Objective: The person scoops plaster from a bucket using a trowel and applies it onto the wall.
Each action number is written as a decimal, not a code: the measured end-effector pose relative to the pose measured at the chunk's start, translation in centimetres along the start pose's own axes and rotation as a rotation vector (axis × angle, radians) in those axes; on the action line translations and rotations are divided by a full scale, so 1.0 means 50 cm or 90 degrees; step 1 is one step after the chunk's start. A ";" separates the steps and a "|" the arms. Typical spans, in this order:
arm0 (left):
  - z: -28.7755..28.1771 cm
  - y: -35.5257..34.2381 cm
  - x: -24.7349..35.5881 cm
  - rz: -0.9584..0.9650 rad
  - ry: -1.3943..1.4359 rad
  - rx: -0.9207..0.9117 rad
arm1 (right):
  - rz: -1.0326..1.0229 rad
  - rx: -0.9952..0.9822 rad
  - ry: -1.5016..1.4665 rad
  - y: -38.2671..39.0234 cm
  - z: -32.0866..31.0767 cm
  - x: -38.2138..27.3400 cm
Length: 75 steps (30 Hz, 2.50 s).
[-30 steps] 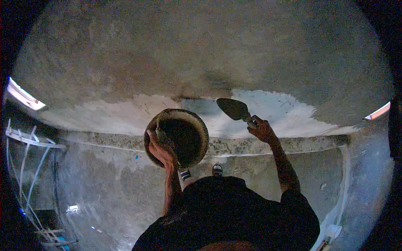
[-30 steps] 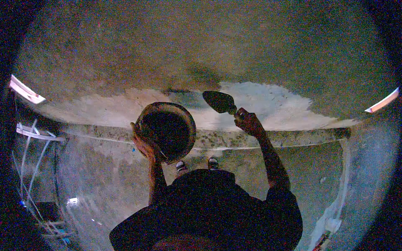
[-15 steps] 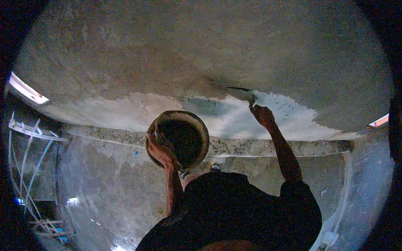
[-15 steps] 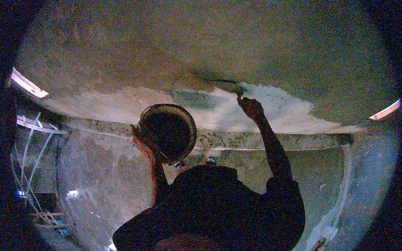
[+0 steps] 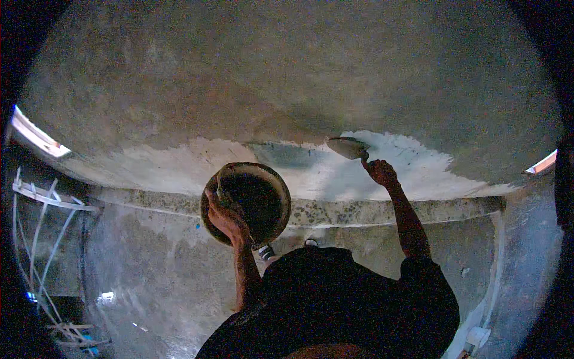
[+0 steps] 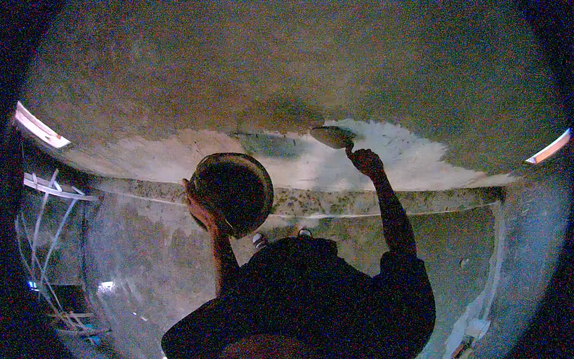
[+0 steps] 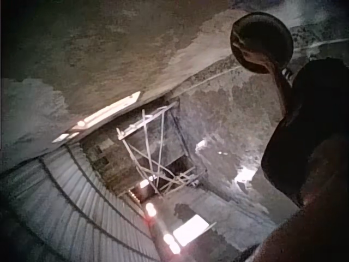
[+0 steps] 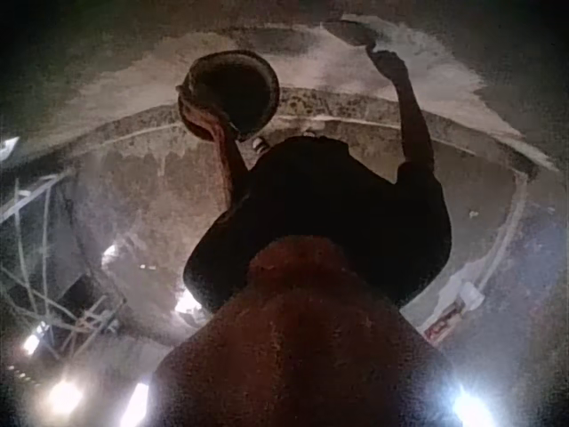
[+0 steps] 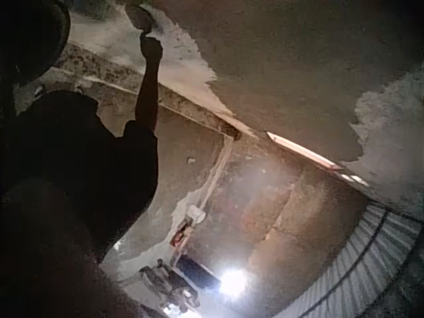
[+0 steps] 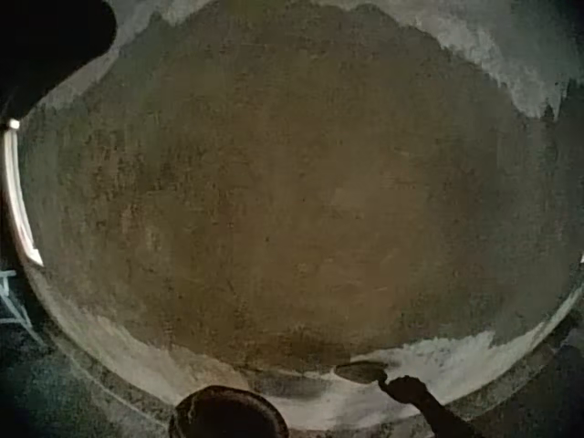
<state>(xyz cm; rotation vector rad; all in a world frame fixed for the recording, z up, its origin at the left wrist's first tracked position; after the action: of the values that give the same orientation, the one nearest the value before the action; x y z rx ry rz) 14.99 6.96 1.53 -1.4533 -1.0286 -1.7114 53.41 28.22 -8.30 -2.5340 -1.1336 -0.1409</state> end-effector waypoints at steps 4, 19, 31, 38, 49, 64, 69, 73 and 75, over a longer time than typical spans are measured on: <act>-0.021 -0.024 0.006 0.143 -0.110 0.090 | 0.001 -0.023 -0.041 -0.048 -0.004 -0.015; -0.028 -0.063 -0.045 0.295 -0.234 0.081 | 0.012 -0.122 -0.007 -0.053 0.004 -0.030; 0.061 -0.045 -0.043 -0.016 -0.170 -0.176 | 0.168 -0.206 -0.123 0.007 0.065 0.086; 0.047 -0.037 -0.048 0.402 -0.591 0.073 | 0.047 -0.009 -0.071 -0.032 -0.024 0.066; 0.072 -0.021 -0.045 0.300 -0.356 -0.047 | 0.124 -0.117 -0.082 -0.007 0.103 0.045; 0.100 -0.028 -0.023 0.210 -0.212 -0.204 | 0.156 -0.051 -0.102 -0.056 0.093 0.032; 0.040 -0.061 -0.077 0.334 -0.477 -0.061 | 0.141 -0.069 -0.092 -0.017 0.044 -0.025; 0.059 -0.078 -0.069 0.250 -0.145 -0.153 | 0.088 -0.064 -0.287 -0.022 -0.014 -0.081; 0.007 -0.117 -0.159 0.421 -0.503 -0.016 | 0.043 -0.074 -0.490 -0.069 -0.088 -0.150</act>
<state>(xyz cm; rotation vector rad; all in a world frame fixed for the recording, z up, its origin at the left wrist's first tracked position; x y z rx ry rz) 11.38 10.01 -7.17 -2.2369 -0.7363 -0.6771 46.06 23.48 -4.96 -2.7959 -1.3038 0.8780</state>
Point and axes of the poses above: each hand's wrist, its own y-axis away from the middle knuckle, its own z-axis out of the palm, x = y × z, the point moved 7 cm from there along -y, towards the middle knuckle, and after that the axes turned 14 degrees about -y, right-handed, at the moved point
